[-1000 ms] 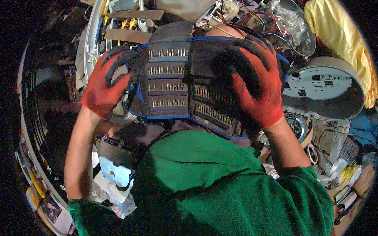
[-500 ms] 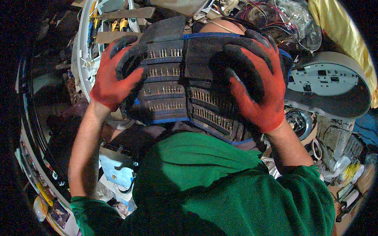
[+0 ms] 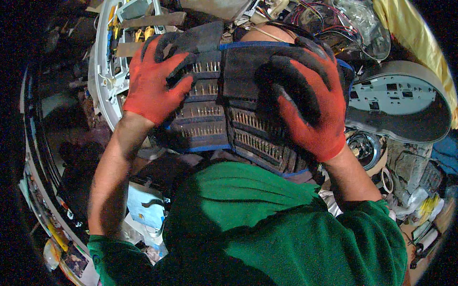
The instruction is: The person disassembles an electronic module by using a pry tool and then a screwdriver to remove components and fasteners.
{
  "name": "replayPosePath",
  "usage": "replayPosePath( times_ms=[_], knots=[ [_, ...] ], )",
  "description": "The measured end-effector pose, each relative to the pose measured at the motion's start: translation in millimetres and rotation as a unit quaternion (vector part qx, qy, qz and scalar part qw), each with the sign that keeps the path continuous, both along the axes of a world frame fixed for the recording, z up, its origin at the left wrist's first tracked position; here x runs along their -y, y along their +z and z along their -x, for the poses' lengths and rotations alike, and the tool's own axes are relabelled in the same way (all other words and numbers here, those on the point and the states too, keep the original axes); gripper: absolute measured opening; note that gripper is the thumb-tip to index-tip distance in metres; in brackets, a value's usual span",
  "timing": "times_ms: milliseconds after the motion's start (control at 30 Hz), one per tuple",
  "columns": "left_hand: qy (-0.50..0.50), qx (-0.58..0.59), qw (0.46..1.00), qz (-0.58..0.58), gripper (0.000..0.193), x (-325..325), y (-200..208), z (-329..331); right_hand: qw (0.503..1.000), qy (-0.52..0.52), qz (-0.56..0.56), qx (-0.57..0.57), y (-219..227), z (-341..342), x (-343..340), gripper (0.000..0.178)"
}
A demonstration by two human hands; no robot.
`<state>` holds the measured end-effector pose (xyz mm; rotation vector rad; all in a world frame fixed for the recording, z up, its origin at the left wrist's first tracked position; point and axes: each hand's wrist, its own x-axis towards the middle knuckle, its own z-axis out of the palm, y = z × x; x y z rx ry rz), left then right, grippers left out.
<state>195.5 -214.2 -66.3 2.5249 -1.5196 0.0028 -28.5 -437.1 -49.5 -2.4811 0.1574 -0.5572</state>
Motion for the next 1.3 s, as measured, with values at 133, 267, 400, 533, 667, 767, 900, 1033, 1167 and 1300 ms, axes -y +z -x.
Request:
replayPosePath(
  times_ms=[133, 267, 400, 533, 667, 767, 900, 1033, 1167, 1300],
  knots=[
    [-0.01, -0.016, 1.0, -0.008, 0.048, 4, 3, -1, 1.0, -0.004, 0.001, 0.001, 1, 0, -1, 0.051],
    [-0.028, -0.027, 0.999, -0.019, 0.049, 7, 3, -6, 1.0, 0.005, 0.002, -0.002, 1, -1, 0, 0.05],
    [-0.009, -0.053, 0.998, -0.034, 0.053, 11, 3, -6, 1.0, 0.001, 0.005, -0.006, 1, -1, 0, 0.05],
    [0.019, -0.14, 0.989, -0.045, 0.055, 10, 3, -10, 1.0, -0.003, -0.001, -0.006, 1, -1, 0, 0.051],
    [0.011, -0.211, 0.976, -0.059, 0.055, 8, -2, -21, 1.0, 0.001, 0.015, -0.019, 4, -1, 0, 0.052],
    [0.02, -0.186, 0.982, -0.031, 0.056, 8, 1, -12, 0.999, 0.024, 0.027, -0.014, 13, -7, 0, 0.054],
    [-0.018, -0.208, 0.977, -0.03, 0.057, 6, -8, -20, 0.993, 0.064, 0.086, -0.047, 36, -21, -1, 0.055],
    [-0.014, -0.223, 0.975, -0.017, 0.059, 2, -21, -21, 0.985, 0.092, 0.12, -0.08, 46, -35, 0, 0.056],
    [-0.017, -0.207, 0.978, 0.026, 0.057, 1, -25, -18, 0.984, 0.092, 0.123, -0.092, 37, -39, -5, 0.054],
    [-0.006, -0.213, 0.977, 0.019, 0.053, 5, -12, -13, 0.986, 0.084, 0.115, -0.091, 30, -40, -4, 0.051]
  ],
)
